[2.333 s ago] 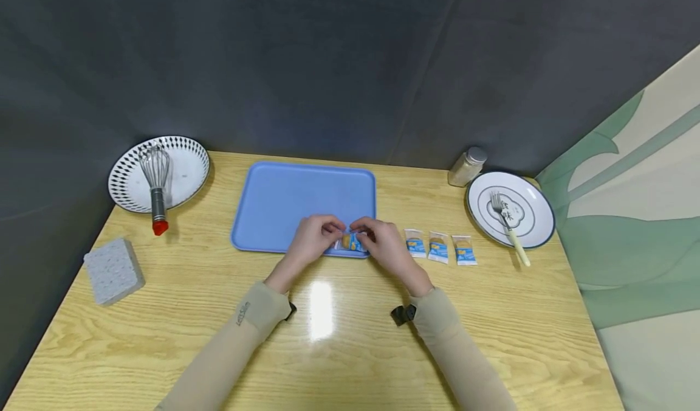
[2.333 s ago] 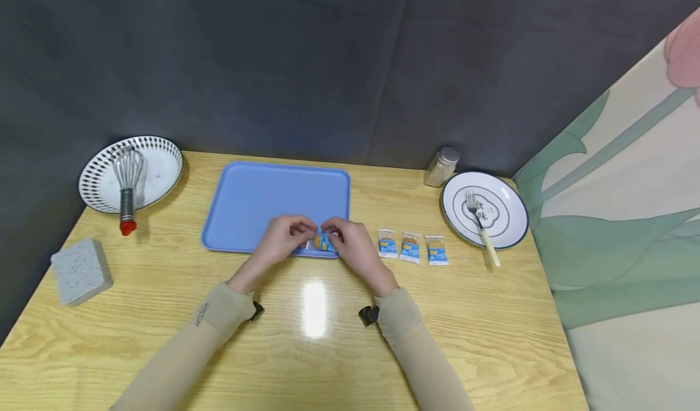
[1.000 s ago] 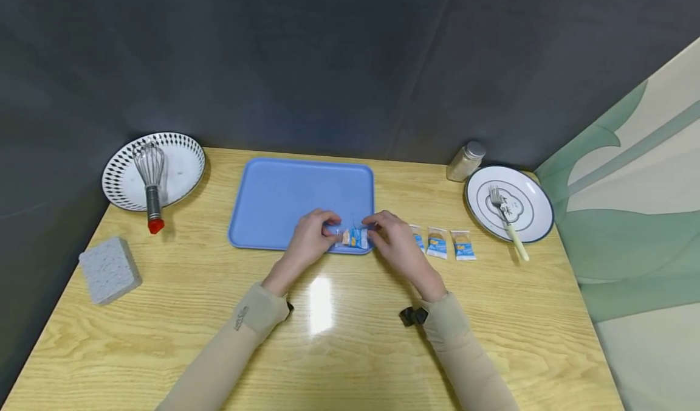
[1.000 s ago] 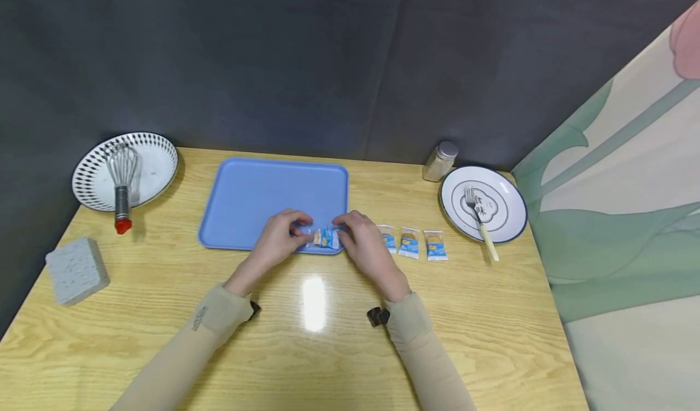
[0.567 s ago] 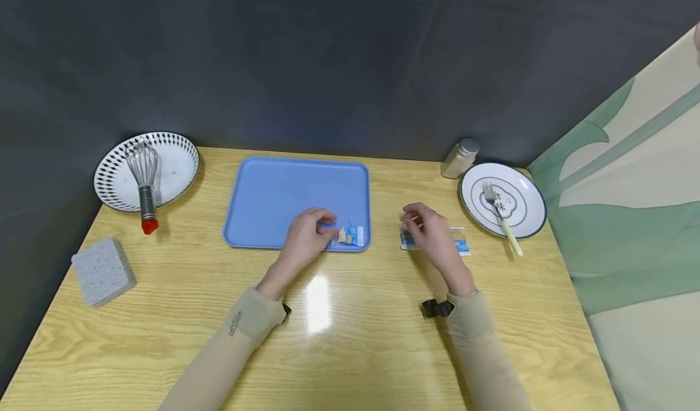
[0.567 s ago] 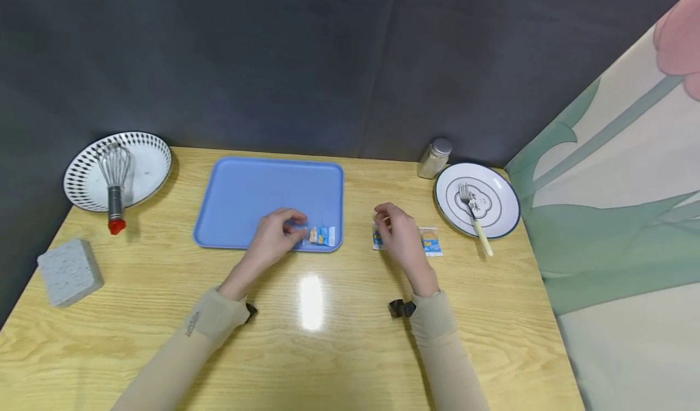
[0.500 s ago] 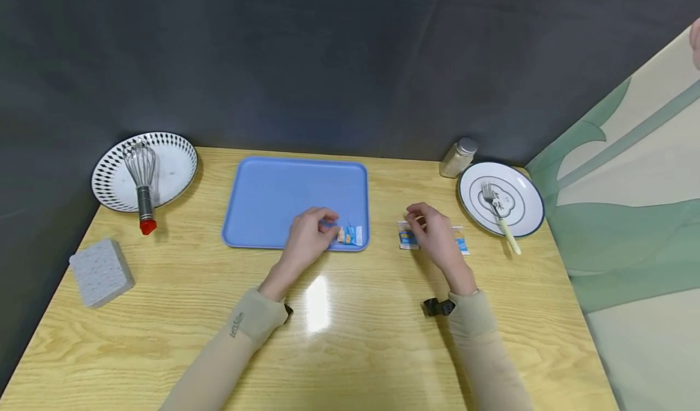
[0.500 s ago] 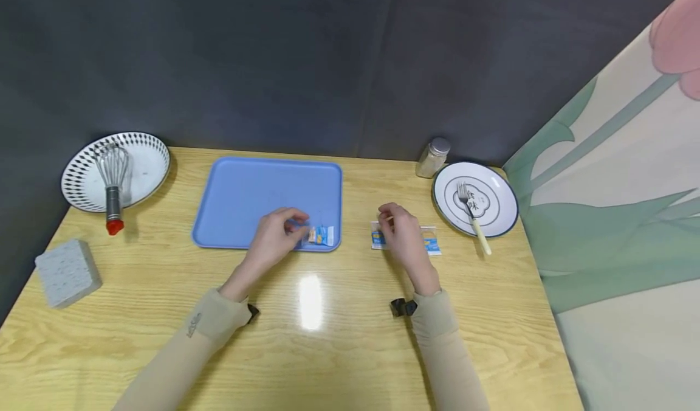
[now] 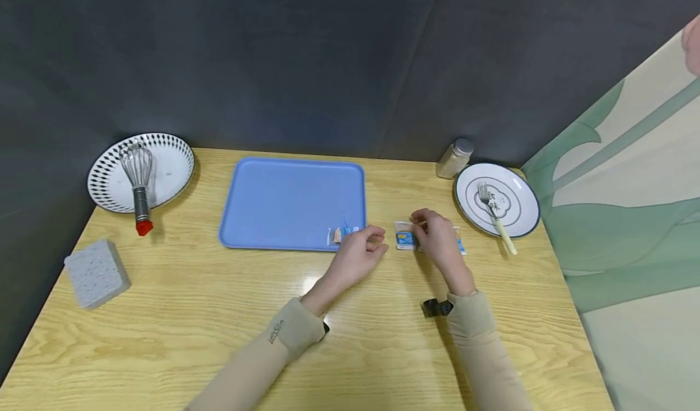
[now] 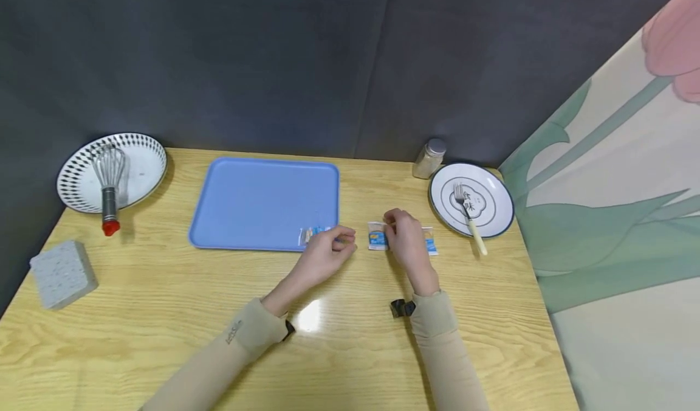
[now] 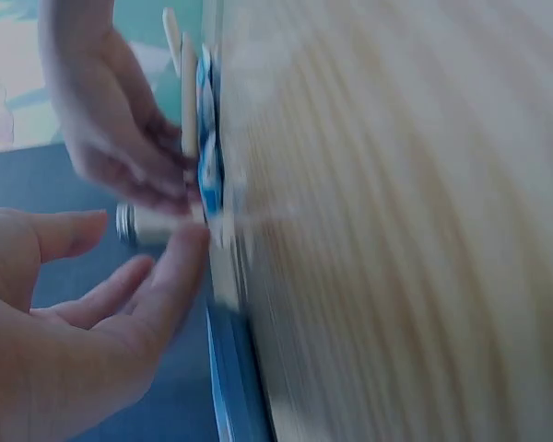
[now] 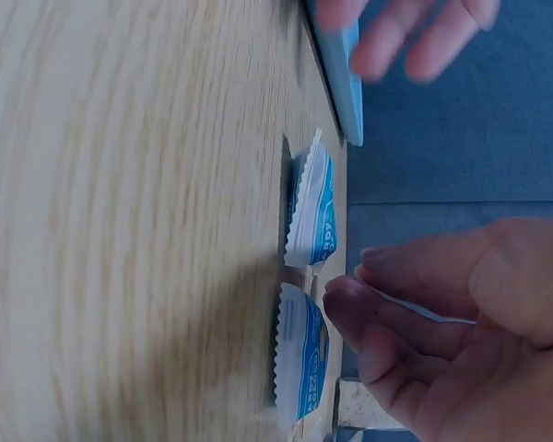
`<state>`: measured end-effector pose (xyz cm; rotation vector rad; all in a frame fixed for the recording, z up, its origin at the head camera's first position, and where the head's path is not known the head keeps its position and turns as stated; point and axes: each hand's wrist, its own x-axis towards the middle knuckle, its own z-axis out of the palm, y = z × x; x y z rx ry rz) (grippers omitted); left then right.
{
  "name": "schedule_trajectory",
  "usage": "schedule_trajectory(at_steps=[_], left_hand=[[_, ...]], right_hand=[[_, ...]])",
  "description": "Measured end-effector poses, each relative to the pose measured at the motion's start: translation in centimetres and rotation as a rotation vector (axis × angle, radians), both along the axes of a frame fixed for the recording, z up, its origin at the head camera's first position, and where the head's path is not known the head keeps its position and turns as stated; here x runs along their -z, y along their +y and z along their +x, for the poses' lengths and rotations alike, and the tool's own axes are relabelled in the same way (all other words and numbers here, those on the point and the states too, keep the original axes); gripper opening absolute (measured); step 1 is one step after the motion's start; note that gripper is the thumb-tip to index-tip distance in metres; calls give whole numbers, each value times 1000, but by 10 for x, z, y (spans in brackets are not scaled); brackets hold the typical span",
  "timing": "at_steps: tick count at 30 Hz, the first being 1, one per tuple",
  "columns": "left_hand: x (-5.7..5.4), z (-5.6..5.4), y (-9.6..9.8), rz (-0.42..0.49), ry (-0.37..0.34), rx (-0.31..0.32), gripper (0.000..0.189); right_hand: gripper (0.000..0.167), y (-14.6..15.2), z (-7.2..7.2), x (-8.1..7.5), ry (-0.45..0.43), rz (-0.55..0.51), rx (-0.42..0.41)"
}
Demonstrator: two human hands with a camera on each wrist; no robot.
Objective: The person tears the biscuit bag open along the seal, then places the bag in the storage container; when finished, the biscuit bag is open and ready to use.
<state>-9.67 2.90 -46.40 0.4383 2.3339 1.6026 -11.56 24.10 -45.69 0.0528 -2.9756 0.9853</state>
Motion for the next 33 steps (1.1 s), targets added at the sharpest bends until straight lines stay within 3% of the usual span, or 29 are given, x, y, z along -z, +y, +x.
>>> schedule_trajectory(at_steps=[5, 10, 18, 27, 33], left_hand=[[3, 1, 18, 43, -86, 20, 49], [4, -2, 24, 95, -163, 8, 53], [11, -4, 30, 303, -279, -105, 47], [6, 0, 28, 505, -311, -192, 42], [2, -2, 21, 567, -320, -248, 38]], right_hand=[[18, -5, 0, -1, -14, 25, 4], [21, -13, 0, 0, -22, 43, -22], [25, -17, 2, 1, -22, -14, -4], [30, -18, 6, 4, 1, -230, 39], [35, -24, 11, 1, 51, -406, 74]])
